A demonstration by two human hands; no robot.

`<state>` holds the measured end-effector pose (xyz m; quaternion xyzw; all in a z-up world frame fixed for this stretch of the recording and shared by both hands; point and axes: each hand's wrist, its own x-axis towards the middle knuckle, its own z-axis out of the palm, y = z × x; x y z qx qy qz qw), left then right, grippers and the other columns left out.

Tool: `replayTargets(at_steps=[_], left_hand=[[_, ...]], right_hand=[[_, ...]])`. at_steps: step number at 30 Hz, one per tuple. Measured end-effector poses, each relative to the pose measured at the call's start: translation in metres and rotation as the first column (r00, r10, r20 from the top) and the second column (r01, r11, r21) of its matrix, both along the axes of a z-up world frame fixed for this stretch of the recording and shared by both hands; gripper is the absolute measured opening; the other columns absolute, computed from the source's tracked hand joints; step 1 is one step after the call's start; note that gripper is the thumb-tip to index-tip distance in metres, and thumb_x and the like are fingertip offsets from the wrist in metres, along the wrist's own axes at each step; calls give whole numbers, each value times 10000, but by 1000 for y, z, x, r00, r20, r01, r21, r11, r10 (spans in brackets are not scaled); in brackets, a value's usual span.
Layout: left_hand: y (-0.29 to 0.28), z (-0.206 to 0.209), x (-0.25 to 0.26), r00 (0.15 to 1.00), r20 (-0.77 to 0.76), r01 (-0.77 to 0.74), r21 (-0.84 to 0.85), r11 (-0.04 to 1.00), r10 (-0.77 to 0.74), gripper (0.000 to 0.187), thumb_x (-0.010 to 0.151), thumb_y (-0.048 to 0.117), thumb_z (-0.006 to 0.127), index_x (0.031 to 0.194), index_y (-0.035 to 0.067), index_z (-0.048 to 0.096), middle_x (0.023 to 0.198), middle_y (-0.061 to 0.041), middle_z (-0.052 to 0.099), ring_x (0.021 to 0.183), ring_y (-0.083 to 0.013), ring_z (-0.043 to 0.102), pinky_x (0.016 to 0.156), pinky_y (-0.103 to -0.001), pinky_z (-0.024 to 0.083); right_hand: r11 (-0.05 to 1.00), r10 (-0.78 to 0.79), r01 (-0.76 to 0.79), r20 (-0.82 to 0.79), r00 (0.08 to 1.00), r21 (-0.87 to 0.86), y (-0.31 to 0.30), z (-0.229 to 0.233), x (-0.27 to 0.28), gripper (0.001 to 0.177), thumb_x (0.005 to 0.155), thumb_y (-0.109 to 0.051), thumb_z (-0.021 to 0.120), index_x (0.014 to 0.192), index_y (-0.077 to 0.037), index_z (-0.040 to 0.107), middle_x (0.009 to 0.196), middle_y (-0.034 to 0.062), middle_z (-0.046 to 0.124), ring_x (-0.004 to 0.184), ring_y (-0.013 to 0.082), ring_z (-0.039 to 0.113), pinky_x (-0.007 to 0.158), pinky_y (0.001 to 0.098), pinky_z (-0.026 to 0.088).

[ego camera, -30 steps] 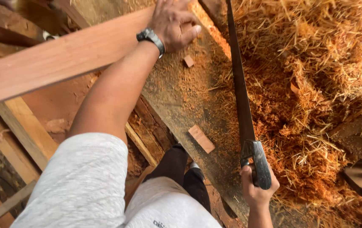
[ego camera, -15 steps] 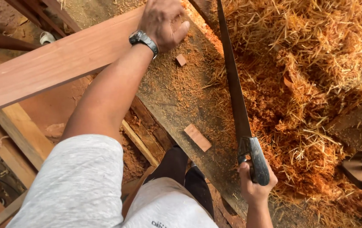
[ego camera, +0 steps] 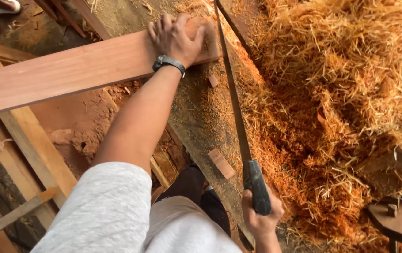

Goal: The person uses a hand saw to cut a piece of wood clamped to a workbench. After cutting, the person marks the wood with a pencil and places the cut piece aside.

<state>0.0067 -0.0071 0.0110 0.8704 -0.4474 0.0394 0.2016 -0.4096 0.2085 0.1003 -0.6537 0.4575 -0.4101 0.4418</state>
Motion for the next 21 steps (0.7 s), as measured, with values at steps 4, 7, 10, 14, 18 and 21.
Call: replayTargets(at_steps=[4,7,10,14,18,21], left_hand=[[-2,0,-2,999,3,-35,-25,999,35,440,838,624,669,1031,229,702,1016,-70,625,1046,-310,601,1119,-693,266],[0,0,-6,998,-26,-52,-42,998,51,347,831,527,643,990,224,702,992,-62,623,1050,-312,604,1133,-691,263],[-4,-6,-3,998,-14,-59,-100,993,58,271,852,419,531,933,211,686,960,-61,616,1014,-302,599,1119,-684,276],[-5,-12,-2,997,9,-71,-125,990,72,128,858,302,587,902,197,646,1020,-74,652,1079,-320,598,1136,-676,270],[-3,-14,-2,999,-27,-49,-140,989,45,236,831,276,525,957,198,708,964,-73,643,1001,-306,608,1114,-687,263],[-10,-19,8,997,62,-26,-211,977,40,219,892,291,510,953,219,707,919,-50,605,936,-294,589,1034,-607,330]], right_hand=[[990,63,-55,-57,996,128,-2,-16,4,216,921,-204,679,751,-87,617,649,25,585,460,114,537,410,266,457],[988,34,-11,-142,989,156,1,-15,2,221,913,-256,683,789,-74,665,646,28,627,451,122,594,390,267,507],[1000,-12,14,-120,993,16,-2,-8,3,199,896,-224,694,823,-39,681,677,49,673,456,117,621,415,253,522],[915,13,9,52,999,-404,-6,-48,-5,529,899,-69,725,1095,-233,262,938,177,654,600,167,584,511,284,522],[996,70,-65,-72,995,62,-18,-25,25,341,952,-304,641,987,33,677,681,97,695,445,124,668,370,206,594],[999,42,-39,-78,996,30,-27,-20,37,235,943,-164,648,739,-78,568,622,-2,505,467,110,472,428,284,372]])
